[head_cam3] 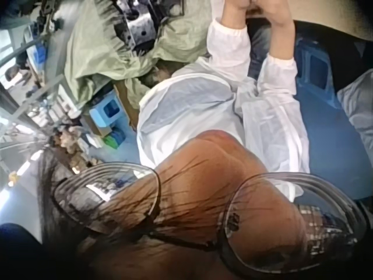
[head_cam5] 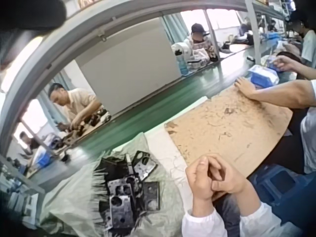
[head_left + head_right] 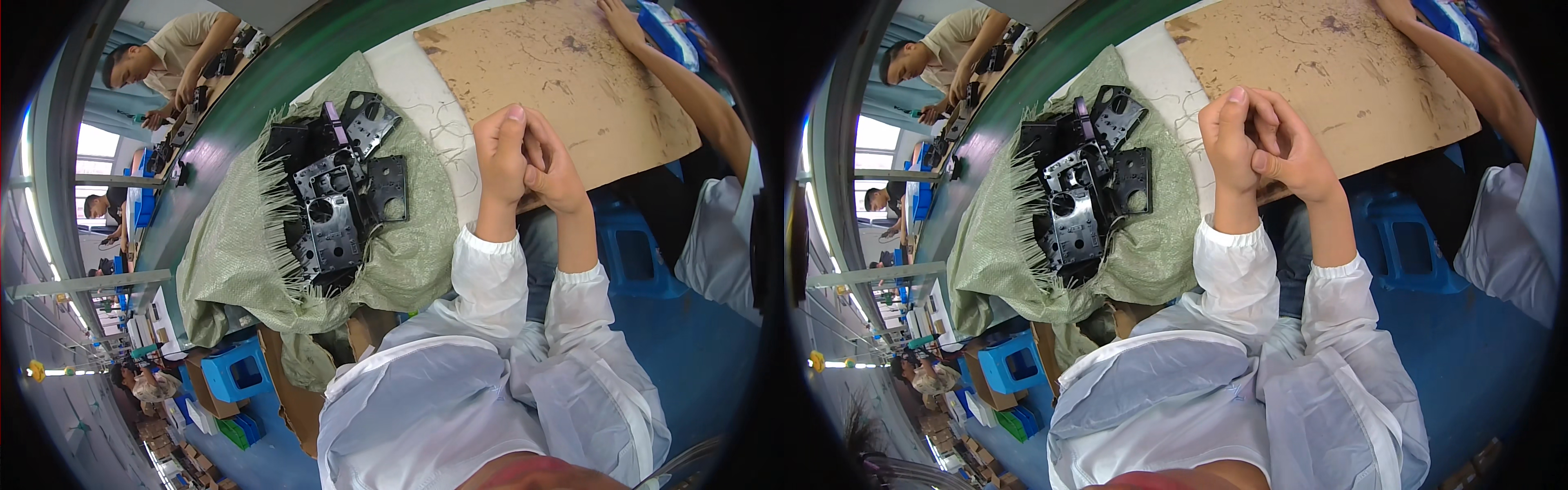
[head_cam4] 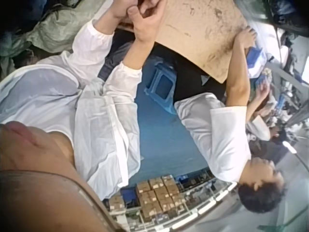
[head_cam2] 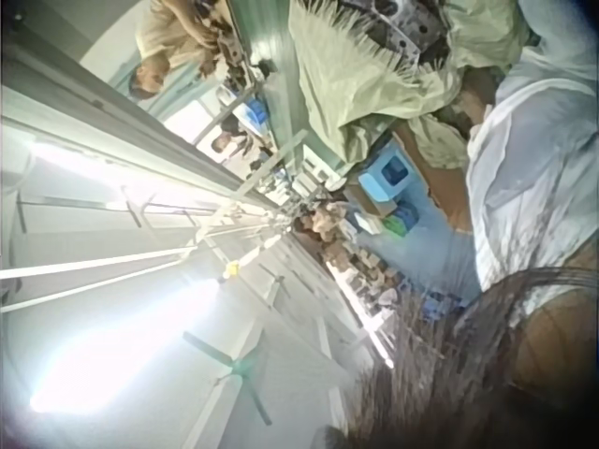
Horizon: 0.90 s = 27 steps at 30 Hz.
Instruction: Assembling small electronic components by attaching a plastic piece to a main housing at a factory workstation.
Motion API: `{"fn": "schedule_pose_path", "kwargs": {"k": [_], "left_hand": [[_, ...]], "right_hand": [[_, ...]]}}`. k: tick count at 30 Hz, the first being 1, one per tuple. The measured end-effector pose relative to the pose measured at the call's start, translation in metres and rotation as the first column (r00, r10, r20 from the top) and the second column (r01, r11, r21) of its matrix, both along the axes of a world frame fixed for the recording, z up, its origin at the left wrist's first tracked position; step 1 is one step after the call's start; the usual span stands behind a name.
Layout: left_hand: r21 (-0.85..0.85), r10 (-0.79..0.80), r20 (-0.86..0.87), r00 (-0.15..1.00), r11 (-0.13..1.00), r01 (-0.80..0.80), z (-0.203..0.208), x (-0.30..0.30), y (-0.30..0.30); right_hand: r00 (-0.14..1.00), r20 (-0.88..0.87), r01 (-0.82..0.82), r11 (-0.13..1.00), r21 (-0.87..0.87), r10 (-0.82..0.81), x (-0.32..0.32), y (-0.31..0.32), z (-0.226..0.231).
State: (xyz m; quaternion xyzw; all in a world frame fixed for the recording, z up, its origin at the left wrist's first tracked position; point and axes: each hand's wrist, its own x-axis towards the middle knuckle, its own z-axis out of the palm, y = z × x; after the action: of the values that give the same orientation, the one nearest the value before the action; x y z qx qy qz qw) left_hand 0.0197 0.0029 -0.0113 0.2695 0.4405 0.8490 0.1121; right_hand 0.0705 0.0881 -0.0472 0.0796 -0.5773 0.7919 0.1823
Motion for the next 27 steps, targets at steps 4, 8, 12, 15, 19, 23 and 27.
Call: {"fn": "schedule_pose_path", "kwargs": {"k": [4,8,12,15,19,23,27], "left_hand": [[-0.007,0.027,0.018,0.999,1.0,-0.027,0.0021,-0.0006,0.0016],[0.008,0.028,-0.002,1.0,1.0,-0.028,-0.0018,-0.0023,0.0019],[-0.007,0.037,0.013,0.999,0.999,-0.037,-0.0009,-0.0017,0.0025],[-0.001,0.041,0.028,0.999,0.999,-0.041,-0.0004,-0.0013,0.0036],[-0.001,0.039,0.038,0.999,0.999,-0.039,0.0006,-0.0018,0.0038],[-0.009,0.041,0.044,0.998,0.999,-0.04,0.0013,-0.0025,0.0029],[-0.013,0.041,0.046,0.998,0.999,-0.04,0.0023,-0.002,0.0046]], "right_hand": [[1.0,-0.005,0.014,1.0,-0.026,-0.014,0.0002,-0.0009,0.0018],[1.0,-0.003,0.013,1.0,-0.018,-0.013,0.0006,-0.0026,0.0066],[1.0,-0.001,-0.015,1.0,-0.007,0.015,0.0002,0.0019,0.0011],[1.0,0.014,0.001,1.0,0.0,-0.001,0.0014,0.0006,0.0038],[1.0,0.01,-0.02,0.998,-0.06,0.021,0.001,-0.0009,0.0028],[0.999,0.016,-0.031,0.995,-0.092,0.032,0.0001,-0.0027,0.0058],[0.999,0.028,-0.03,0.995,-0.093,0.033,0.0012,-0.0003,0.0027]]}}
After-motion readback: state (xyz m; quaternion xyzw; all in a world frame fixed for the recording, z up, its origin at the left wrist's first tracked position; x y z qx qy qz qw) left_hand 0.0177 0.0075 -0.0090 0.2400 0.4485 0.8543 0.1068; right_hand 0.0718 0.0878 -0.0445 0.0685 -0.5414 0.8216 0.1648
